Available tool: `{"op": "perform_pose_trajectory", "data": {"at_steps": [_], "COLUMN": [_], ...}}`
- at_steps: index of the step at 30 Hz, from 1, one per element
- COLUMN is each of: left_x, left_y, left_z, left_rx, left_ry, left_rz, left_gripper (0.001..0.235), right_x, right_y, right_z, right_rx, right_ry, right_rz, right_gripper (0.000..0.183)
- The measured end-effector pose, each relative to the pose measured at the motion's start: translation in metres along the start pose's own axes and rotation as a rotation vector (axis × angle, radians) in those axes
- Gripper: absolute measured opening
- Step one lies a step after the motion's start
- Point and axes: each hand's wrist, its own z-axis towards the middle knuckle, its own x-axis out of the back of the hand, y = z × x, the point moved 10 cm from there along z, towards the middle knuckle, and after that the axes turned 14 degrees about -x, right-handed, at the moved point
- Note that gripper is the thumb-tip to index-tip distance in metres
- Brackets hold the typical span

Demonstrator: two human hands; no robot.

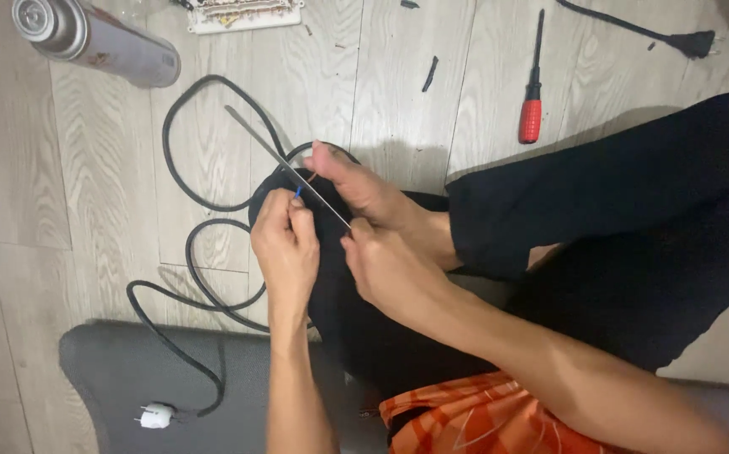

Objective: Stripping electrical wires and connecting them to a plug assembly using a knife and screwdriver while sitting on the floor.

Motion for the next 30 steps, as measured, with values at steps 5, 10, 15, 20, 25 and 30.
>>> {"op": "perform_pose_trajectory", "data": {"at_steps": [5, 10, 15, 20, 25, 30], "left_x": [0.0, 0.003, 0.003, 0.004, 0.005, 0.004], "left_y": [0.001, 0.003, -0.001, -0.003, -0.001, -0.003], "left_z": [-0.004, -0.006, -0.009, -0.008, -0.008, -0.009], "left_rx": [-0.003, -0.034, -0.034, -0.024, -0.026, -0.027], "left_ry": [0.014, 0.036, 0.056, 0.086, 0.091, 0.095], "left_rz": [0.032, 0.03, 0.022, -0.013, -0.009, -0.024], "left_gripper": [0.023, 0.023, 0.021, 0.022, 0.022, 0.023], "right_x": [0.047, 0.065, 0.054, 0.056, 0.055, 0.049], "right_y": [0.006, 0.004, 0.021, 0.019, 0.017, 0.02], "right_z": [-0.026, -0.043, -0.048, -0.049, -0.048, -0.046], "right_rx": [-0.004, -0.023, -0.065, -0.048, -0.056, -0.096], "right_ry": [0.078, 0.014, -0.029, -0.034, -0.065, -0.135], "right_rz": [0.052, 0.075, 0.04, 0.021, 0.018, 0.007], "right_gripper": [0.031, 0.03, 0.032, 0.032, 0.033, 0.034]}}
